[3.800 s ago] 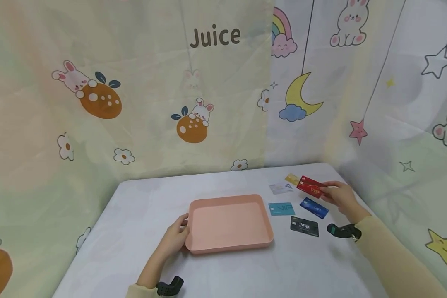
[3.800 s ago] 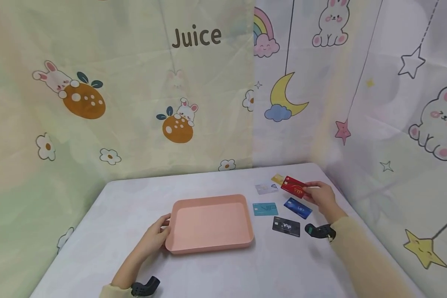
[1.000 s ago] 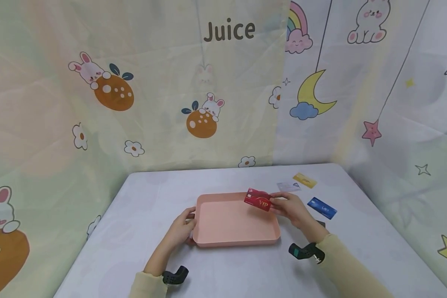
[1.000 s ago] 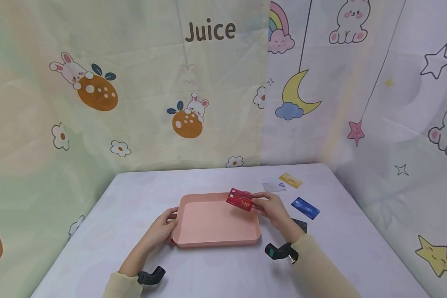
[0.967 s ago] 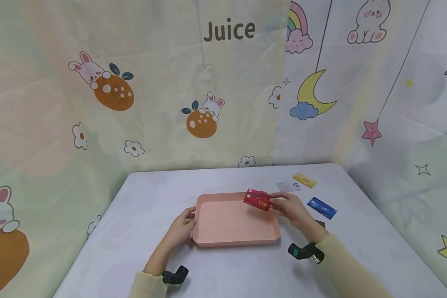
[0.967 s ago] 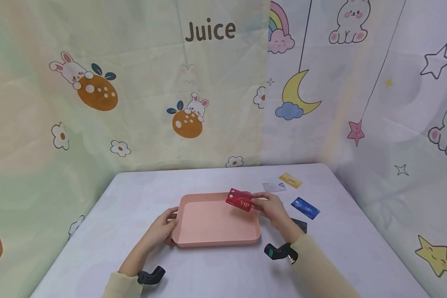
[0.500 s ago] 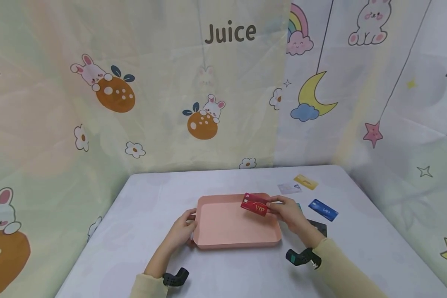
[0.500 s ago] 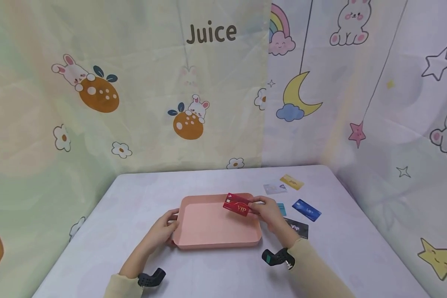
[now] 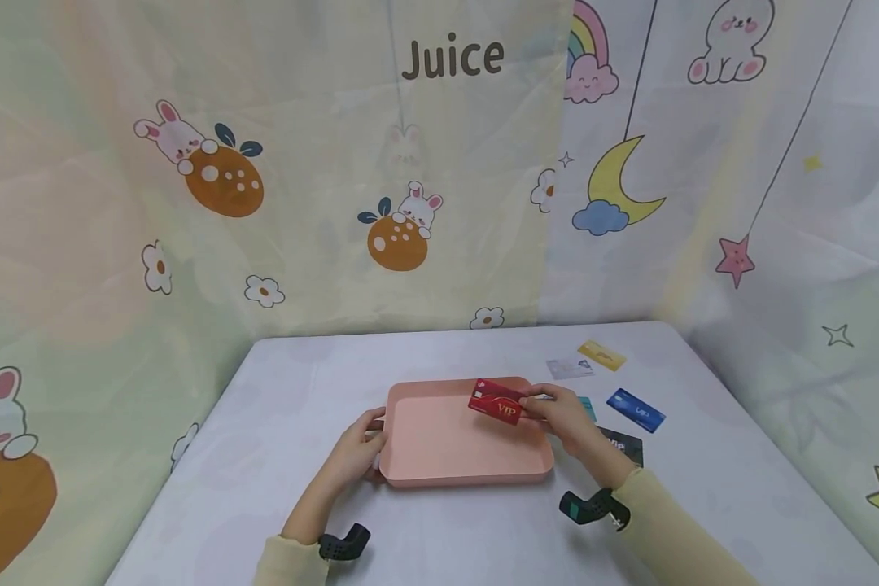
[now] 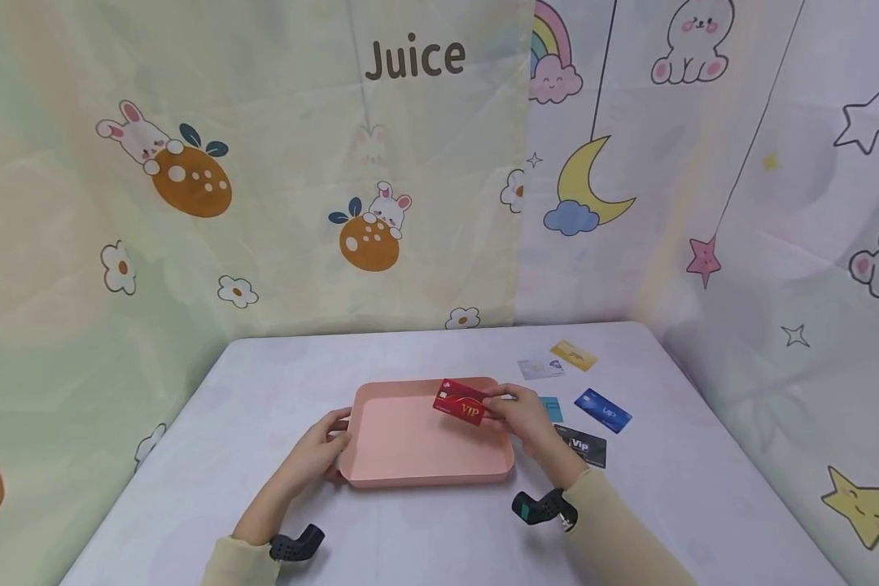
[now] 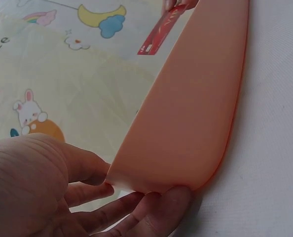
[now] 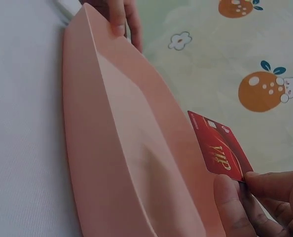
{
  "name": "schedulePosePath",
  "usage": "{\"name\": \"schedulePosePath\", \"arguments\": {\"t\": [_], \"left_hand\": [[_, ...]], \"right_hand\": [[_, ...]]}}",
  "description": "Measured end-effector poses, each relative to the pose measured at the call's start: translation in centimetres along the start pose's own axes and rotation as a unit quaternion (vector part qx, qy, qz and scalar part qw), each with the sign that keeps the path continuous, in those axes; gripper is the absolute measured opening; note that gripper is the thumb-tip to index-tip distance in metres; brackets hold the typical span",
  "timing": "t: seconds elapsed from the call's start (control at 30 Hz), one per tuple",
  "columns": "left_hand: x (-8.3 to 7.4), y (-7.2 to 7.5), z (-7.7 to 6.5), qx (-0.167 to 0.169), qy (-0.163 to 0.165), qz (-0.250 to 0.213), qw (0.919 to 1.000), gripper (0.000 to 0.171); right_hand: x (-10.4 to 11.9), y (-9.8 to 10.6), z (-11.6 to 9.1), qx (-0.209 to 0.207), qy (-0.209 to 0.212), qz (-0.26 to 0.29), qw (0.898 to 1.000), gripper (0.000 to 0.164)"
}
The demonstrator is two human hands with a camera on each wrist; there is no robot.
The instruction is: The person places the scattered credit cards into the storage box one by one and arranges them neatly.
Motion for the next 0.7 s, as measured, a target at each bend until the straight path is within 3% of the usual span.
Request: {"name": "schedulePosePath", "arguments": {"t": [0.43,0.7], "left_hand": [[0.0,0.1,0.0,0.000,0.004,-0.006,1.0000,0.052],[0.3,0.1,0.2,0.002,0.005,-0.005,1.0000,0.052]], "right_hand": [[0.5,-1.7,-0.5,0.027,0.008,0.017,0.999,0.037],[0.4,-2.6,-0.7,0.023,0.010,0.007,1.000,0.031]]}}
Point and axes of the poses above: each hand's wrist, its own z-axis towards the middle knuckle, its own y-axis out of the back of the hand, x = y × z, the point moved 10 cm from there along z, towards the middle knuckle, and after that the axes turned 8 degrees about -y, right-handed, at the moved point
